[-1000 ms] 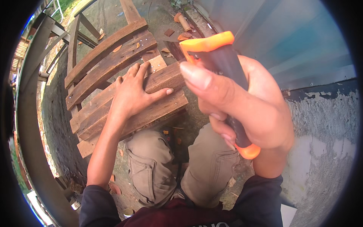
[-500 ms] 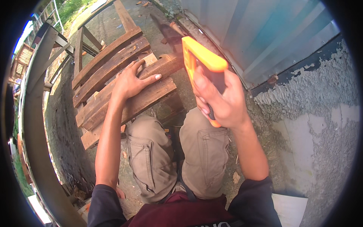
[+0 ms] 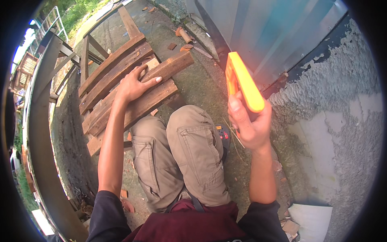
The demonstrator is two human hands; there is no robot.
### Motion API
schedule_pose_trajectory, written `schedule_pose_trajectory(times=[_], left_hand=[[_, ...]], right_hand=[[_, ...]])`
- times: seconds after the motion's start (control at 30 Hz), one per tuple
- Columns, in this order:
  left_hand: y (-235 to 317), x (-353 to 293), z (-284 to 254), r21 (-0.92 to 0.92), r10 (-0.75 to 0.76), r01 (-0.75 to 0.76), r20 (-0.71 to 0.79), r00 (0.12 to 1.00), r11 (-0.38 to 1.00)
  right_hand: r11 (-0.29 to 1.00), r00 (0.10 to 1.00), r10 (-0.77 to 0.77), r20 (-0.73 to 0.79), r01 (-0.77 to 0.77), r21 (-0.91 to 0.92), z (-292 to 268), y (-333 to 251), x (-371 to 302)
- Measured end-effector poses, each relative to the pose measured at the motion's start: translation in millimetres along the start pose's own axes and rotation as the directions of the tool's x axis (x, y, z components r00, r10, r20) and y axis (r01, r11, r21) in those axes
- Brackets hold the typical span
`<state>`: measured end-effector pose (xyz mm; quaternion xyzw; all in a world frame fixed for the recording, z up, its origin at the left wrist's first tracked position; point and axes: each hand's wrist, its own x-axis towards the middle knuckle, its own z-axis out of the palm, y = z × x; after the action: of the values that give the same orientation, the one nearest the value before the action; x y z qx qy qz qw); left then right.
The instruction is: The person positions a wooden pallet, then uses a hand saw to cut a plank on the pallet. The person also uses a hammer to strike a separate wooden beam. The person continues sawing the pallet plank while sitting on the ground.
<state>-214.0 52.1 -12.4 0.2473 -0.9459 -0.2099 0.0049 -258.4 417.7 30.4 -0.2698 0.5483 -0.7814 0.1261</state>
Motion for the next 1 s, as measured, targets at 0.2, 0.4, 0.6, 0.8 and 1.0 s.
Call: schedule_pose_trajectory(times=[0.2, 0.4, 0.6, 0.8, 1.0], left_hand=[[1, -2, -2, 0.010, -0.011, 0.011, 0.017, 1.000, 1.000], [6, -3, -3, 0.075, 0.008, -0.007, -0.019, 1.000, 0.997], [6, -4, -4, 0.035, -0.013, 0.012, 0.039, 0.999, 0.999], [12, -10, -5, 0.142, -0.021, 0.015, 0.042, 0.999, 0.990], [15, -4, -10, 0.113, -0.081, 0.072, 0.084, 0.993, 0.991]], right_hand=[[0.912, 0.990, 0.098, 0.104, -0.047, -0.408, 23, -18, -2], [0.957, 0.977, 0.132, 0.166, -0.082, -0.277, 42, -17, 30], [0.967, 0.968, 0.219, 0.120, -0.199, -0.160, 59, -7, 59], [0.893, 0.913, 0.401, -0.073, -0.407, -0.190, 65, -5, 68], [0.761, 0.796, 0.601, 0.072, -0.542, -0.358, 67, -43, 99]])
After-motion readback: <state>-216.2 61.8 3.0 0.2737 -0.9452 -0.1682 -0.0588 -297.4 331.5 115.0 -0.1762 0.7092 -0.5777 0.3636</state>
